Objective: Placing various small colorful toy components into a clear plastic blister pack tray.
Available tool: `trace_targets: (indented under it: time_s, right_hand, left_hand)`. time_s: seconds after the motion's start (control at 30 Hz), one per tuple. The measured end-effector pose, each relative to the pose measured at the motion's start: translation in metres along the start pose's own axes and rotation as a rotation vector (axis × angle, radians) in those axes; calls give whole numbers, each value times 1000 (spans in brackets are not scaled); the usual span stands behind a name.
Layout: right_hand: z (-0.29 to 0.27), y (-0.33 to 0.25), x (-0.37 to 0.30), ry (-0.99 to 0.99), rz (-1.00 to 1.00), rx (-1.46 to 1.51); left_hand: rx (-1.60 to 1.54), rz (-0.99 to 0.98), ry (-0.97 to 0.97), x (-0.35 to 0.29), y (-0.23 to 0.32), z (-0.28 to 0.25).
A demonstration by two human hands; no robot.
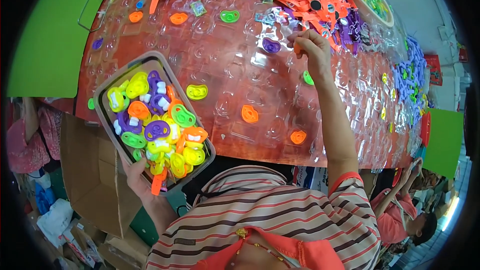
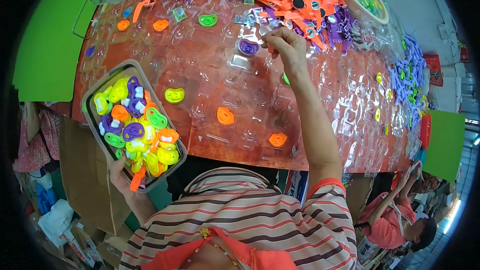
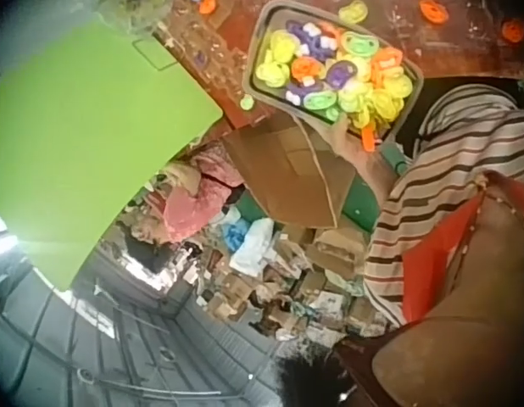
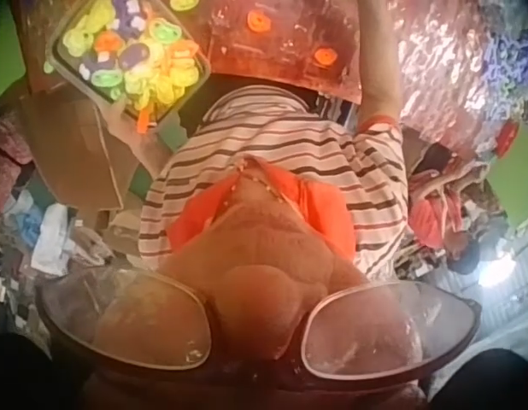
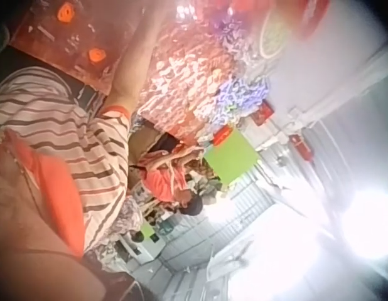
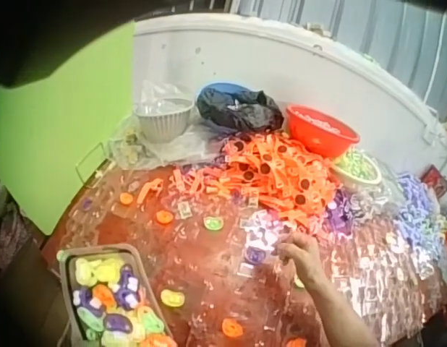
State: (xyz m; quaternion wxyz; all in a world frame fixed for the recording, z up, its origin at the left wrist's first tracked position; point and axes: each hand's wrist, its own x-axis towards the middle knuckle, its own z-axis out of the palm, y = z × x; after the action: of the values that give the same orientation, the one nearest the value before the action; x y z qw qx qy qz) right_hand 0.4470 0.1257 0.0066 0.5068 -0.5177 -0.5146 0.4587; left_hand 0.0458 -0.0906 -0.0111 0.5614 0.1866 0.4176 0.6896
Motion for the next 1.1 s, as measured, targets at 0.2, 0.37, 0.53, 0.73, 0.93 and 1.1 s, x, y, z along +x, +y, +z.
trace_targets:
  time_s: [0.2,0.37,0.53,0.73,0.93,1.1]
  right_hand:
    - [27,3,-27,-162,187,-55]
    - [45,-3,-47,-277,426,329]
    - [55,4,-63,-266,343,347]
    - [34,1,-86,-311,302,202]
    - [0,19,-137,-236,346,81]
    - [-4,18,-188,-177,450,28]
  left_hand:
    - [-40,-7,1,-5,-3,-9]
    - [-88,-4,26,-11,0,-6]
    - [-41,-3,-37,-17,3,-15]
    - [-41,-66,138,-18,-8,-47]
    - [-97,25,204,-10,-17,-71]
    - [-105,41,216,-17,-11,-63]
